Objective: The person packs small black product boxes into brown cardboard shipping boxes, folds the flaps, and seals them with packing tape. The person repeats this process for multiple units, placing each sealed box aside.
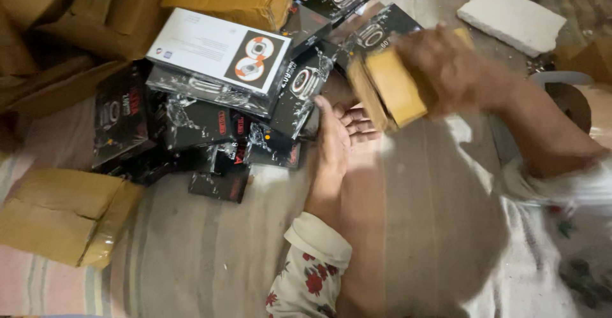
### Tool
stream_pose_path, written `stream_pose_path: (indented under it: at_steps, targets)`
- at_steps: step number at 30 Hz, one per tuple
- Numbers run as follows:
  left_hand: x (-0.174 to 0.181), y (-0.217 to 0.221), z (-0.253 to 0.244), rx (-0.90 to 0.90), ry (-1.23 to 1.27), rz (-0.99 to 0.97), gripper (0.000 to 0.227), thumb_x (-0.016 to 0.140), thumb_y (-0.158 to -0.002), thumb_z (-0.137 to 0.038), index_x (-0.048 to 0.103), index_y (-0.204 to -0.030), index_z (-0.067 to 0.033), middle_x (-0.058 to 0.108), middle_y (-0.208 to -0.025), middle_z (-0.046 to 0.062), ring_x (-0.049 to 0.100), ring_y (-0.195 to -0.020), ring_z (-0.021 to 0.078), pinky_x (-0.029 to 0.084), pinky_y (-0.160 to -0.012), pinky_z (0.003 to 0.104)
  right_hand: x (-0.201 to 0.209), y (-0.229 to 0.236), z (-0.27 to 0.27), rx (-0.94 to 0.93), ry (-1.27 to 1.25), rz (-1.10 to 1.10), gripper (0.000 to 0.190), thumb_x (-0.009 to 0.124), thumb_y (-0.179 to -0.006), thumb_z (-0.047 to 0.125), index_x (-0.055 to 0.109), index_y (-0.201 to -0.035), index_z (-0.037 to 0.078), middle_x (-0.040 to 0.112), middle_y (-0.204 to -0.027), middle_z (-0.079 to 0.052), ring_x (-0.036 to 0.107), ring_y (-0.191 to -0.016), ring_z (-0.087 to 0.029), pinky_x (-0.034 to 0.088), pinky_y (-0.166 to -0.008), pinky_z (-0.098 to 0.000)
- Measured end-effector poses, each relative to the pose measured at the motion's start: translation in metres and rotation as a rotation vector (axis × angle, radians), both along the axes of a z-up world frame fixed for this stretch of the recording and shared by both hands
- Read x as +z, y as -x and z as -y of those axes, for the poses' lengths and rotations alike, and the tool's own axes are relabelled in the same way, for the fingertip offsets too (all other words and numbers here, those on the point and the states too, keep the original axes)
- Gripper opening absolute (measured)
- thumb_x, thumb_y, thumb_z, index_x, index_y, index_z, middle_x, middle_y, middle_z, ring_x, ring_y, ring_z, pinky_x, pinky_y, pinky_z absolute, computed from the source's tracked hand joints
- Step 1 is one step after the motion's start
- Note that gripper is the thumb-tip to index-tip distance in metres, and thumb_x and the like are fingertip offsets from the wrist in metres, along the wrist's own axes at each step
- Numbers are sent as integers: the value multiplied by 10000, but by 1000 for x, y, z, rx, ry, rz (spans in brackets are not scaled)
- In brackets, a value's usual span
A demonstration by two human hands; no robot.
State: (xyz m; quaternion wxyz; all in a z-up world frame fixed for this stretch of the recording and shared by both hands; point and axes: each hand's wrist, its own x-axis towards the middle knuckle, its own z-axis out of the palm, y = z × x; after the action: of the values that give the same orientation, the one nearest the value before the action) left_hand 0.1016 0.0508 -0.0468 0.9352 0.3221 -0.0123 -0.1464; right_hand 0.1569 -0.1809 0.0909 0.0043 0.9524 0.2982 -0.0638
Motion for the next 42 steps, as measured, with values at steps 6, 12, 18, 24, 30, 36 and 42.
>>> stream_pose_path:
  at_steps: [6, 12, 18, 24, 30, 36, 42]
  targets:
    - [23, 14, -3, -75, -65, -88, 717, 639, -907, -484, 447, -1448, -55, 660, -1191, 78, 691, -1043, 218, 610, -809, 431, 44, 44, 5, 188, -198, -107, 1092, 807, -616, 202, 282, -1565, 72, 355, -1578, -245, 316, -1452, -414, 284, -1163, -520]
    - [-3, 12, 3, -51, -684, 169, 760, 715, -940, -304, 449, -1604, -46, 642, -1118, 260, 604, -890, 283, 474, -723, 399, -1, -23, -4, -293, -462, -179, 614, 743, -833, 258, 602, -1389, 38, 706, -1266, -149, 692, -1149, -262, 534, -998, -409]
    - [-28, 9, 13, 108, -1051, 600, 917, 838, -908, -429, 378, -1506, 93, 619, -1251, 243, 602, -1071, 240, 527, -861, 353, -59, -58, -64, -74, -68, 77, 1133, 919, -586, 591, 449, -1495, 105, 487, -1462, -340, 440, -1322, -564, 397, -1052, -570]
    - [-8, 9, 8, -168, -1128, 378, 871, 773, -814, -496, 457, -1402, 63, 693, -891, 210, 636, -703, 240, 532, -637, 381, -85, -70, -80, 69, 212, 258, 1246, 810, -704, 657, 271, -1549, -83, 494, -1297, -461, 498, -1216, -568, 446, -1015, -526]
    - [9, 16, 1, -84, -972, 374, 611, 717, -862, -322, 571, -1355, 9, 692, -979, 149, 651, -816, 198, 533, -755, 338, -54, -48, -56, 189, 61, 492, 639, 652, -790, 123, 487, -1374, -78, 663, -1244, -277, 690, -1095, -403, 582, -894, -454]
    - [9, 13, 1, 45, -626, 332, 575, 648, -923, -233, 531, -1448, -28, 681, -1149, 127, 631, -1016, 221, 519, -915, 342, 20, 81, -4, -77, -183, 635, 471, 667, -969, 46, 586, -1433, 61, 690, -1280, -195, 683, -1163, -380, 571, -951, -468]
    - [18, 14, -8, 233, -951, 269, 580, 626, -951, -340, 526, -1452, -67, 666, -1124, 115, 650, -992, 240, 520, -880, 364, 9, 202, 1, -215, 8, 500, 691, 743, -721, 233, 585, -1383, 112, 565, -1462, -152, 495, -1418, -341, 384, -1167, -599]
